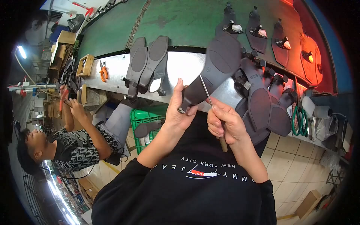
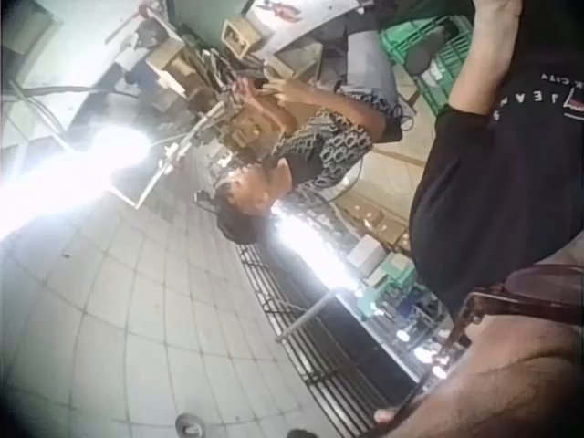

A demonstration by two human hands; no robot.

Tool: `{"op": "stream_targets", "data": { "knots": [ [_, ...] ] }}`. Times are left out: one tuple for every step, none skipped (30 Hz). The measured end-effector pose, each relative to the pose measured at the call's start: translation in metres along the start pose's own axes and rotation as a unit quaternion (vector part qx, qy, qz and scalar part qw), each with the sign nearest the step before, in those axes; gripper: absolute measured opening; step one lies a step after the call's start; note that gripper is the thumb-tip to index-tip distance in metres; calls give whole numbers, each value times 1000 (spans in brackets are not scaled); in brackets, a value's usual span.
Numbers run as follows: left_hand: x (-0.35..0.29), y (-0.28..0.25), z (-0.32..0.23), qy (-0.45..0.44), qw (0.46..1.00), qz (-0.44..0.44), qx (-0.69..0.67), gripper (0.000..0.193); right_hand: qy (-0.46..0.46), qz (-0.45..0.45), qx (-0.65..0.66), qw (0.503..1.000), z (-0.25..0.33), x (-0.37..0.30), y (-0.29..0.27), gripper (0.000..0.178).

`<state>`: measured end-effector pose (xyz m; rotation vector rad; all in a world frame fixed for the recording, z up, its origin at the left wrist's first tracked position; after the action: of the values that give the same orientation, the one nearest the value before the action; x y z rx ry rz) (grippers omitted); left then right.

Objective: Manually assemble shoe components at a factory workstation.

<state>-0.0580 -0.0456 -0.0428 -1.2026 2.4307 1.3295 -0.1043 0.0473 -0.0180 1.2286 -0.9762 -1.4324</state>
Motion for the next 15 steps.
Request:
{"op": "stream_targets", "data": {
  "knots": [
    [2, 0, -2, 3, 1000, 0, -1, 36, 2, 2, -2, 1000, -2, -1, 2, 49],
    [2, -5, -13, 56, 997, -35, 45, 40, -9, -15, -113, 993, -4, -3, 1, 54],
    [2, -9, -24, 108, 987, -71, 91, 45, -21, -31, -223, 974, -4, -4, 0, 60],
    [-1, -5, -35, 161, 977, -90, 110, 52, -25, -45, -274, 960, -9, -4, 1, 67],
    [-1, -3, -36, 160, 977, -89, 109, 52, -25, -45, -275, 960, -13, -2, 2, 67],
    [-5, 3, -47, 214, 961, -85, 150, 55, -31, -59, -280, 958, -14, -1, 0, 67],
    [-10, 8, -57, 268, 941, -82, 191, 58, -36, -71, -284, 955, -15, 0, -1, 67],
    [-9, 5, -56, 268, 941, -82, 190, 58, -41, -90, -274, 957, -16, -1, -4, 65],
    [-6, 1, -53, 265, 938, -89, 204, 60, -41, -91, -274, 957, -16, -1, -3, 65],
    [-5, -1, -53, 262, 936, -96, 217, 63, -45, -97, -262, 959, -15, 0, -4, 60],
    [-6, -1, -52, 262, 936, -96, 217, 63, -49, -104, -250, 961, -14, 0, -5, 55],
    [-8, 1, -53, 267, 932, -98, 224, 63, -48, -104, -250, 961, -13, 0, -4, 55],
    [-10, 2, -54, 273, 929, -101, 231, 64, -47, -108, -216, 969, -12, -1, -5, 47],
    [-11, 1, -54, 272, 929, -102, 230, 64, -46, -112, -183, 976, -10, -2, -6, 40],
    [-10, 2, -54, 271, 932, -91, 223, 64, -44, -113, -183, 976, -7, -2, -11, 40]
  ]
}}
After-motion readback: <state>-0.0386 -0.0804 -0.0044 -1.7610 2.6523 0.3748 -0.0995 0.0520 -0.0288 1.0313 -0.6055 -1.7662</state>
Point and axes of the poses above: each hand's wrist, its own x-axis towards the middle knuckle, its own y-axis out of the palm, z = x × y, the point moved 10 cm from there along x, towards the middle knuckle, and after that the axes turned 4 degrees about x, right-handed, at the moved point
